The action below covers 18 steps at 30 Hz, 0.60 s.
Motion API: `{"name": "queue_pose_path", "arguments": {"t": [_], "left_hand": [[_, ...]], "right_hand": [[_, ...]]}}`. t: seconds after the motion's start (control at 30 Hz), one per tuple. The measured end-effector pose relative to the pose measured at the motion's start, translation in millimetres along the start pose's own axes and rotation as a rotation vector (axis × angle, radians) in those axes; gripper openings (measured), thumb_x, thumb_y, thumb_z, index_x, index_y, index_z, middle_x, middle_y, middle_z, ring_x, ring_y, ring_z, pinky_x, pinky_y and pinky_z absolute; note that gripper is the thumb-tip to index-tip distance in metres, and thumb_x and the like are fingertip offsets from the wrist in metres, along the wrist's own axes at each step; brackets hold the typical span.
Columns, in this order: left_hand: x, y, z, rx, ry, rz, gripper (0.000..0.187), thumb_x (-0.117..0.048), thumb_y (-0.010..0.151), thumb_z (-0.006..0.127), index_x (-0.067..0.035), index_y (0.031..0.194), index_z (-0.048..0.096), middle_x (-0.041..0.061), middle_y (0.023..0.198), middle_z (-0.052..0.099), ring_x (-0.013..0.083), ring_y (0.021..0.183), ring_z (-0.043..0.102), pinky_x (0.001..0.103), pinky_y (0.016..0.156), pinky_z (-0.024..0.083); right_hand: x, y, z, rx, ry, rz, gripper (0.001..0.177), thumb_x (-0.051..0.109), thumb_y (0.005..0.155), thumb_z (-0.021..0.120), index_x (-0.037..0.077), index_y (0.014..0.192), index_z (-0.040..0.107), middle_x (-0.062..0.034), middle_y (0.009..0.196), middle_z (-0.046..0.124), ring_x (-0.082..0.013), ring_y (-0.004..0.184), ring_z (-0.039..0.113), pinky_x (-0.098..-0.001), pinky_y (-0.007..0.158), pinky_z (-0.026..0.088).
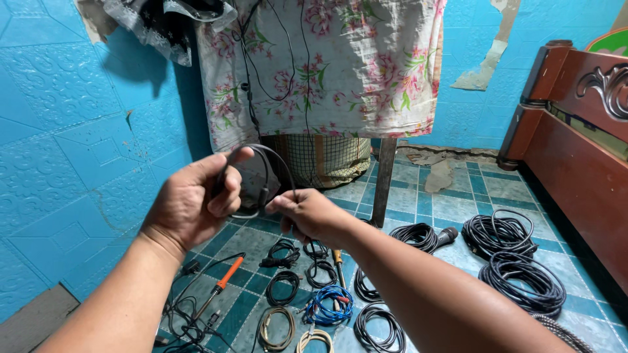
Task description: The person solders cables and connectors using a soldering iron while sitting on the floor. They handle several coiled cables, strip wire ends, and apply heat to join the components.
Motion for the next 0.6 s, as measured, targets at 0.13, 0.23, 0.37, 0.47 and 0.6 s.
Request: {"name": "queue_pose_path", "arguments": {"t": [0.13, 0.23, 0.37, 0.47, 0.6], "left_hand": [[-0.9, -1.7, -1.4, 0.181, 0.164, -0.163, 0.034, -0.022, 0.102, 0.05, 0.008, 0.109, 0.064, 0.003, 0.054, 0.056, 0.0104, 0.04, 0.038, 0.025, 0.039, 0.033], [-2.5, -13.0, -1.4, 0.285, 0.125, -0.171, 0.037, -0.022, 0.101, 0.051, 0.01, 0.111, 0.066, 0.001, 0.051, 0.053, 0.0092, 0.04, 0.039, 0.026, 0.041, 0.035], [-14.7, -13.1, -3.6, 0.235, -0.025, 0.013, 0.036, -0.019, 0.104, 0.052, 0.009, 0.123, 0.065, 0.0, 0.062, 0.054, 0.008, 0.049, 0.045, 0.025, 0.049, 0.037], [-17.0, -5.8, -12.0, 0.196, -0.147, 0.115, 0.029, -0.015, 0.106, 0.052, 0.002, 0.127, 0.061, 0.004, 0.082, 0.061, 0.0106, 0.06, 0.051, 0.025, 0.058, 0.042], [-23.5, 8.1, -45.7, -0.213, -0.215, 0.281, 0.021, -0.011, 0.106, 0.051, -0.009, 0.127, 0.055, 0.005, 0.097, 0.064, 0.0159, 0.081, 0.064, 0.035, 0.079, 0.055]], "right_hand": [[-4.3, 8.7, 4.8, -0.108, -0.029, 0.043, 0.042, 0.04, 0.108, 0.048, 0.006, 0.103, 0.071, -0.0009, 0.058, 0.049, -0.01, 0.041, 0.036, -0.0284, 0.04, 0.031], [-2.4, 11.5, 5.3, -0.195, -0.064, 0.145, 0.045, 0.042, 0.108, 0.047, 0.005, 0.1, 0.072, -0.0012, 0.056, 0.042, -0.0127, 0.042, 0.032, -0.0317, 0.041, 0.03], [-3.4, -7.3, 30.1, -0.043, -0.445, 0.34, 0.045, 0.043, 0.104, 0.048, 0.01, 0.098, 0.078, 0.0005, 0.058, 0.047, -0.0127, 0.049, 0.04, -0.032, 0.046, 0.036], [8.3, -18.1, 55.6, 0.065, -0.549, 0.339, 0.044, 0.046, 0.103, 0.05, 0.01, 0.098, 0.076, -0.0006, 0.061, 0.052, -0.0129, 0.053, 0.046, -0.0312, 0.049, 0.043], [32.0, -23.1, 83.1, 0.065, -0.522, 0.16, 0.031, 0.034, 0.099, 0.063, 0.004, 0.101, 0.068, -0.0046, 0.069, 0.059, -0.0146, 0.054, 0.049, -0.0329, 0.049, 0.043]]}}
Point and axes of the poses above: each hand's wrist, its own y-axis towards the middle knuckle, its own z-axis out of the palm, x = y × z, the point moved 6 cm from there along y, towards the middle knuckle
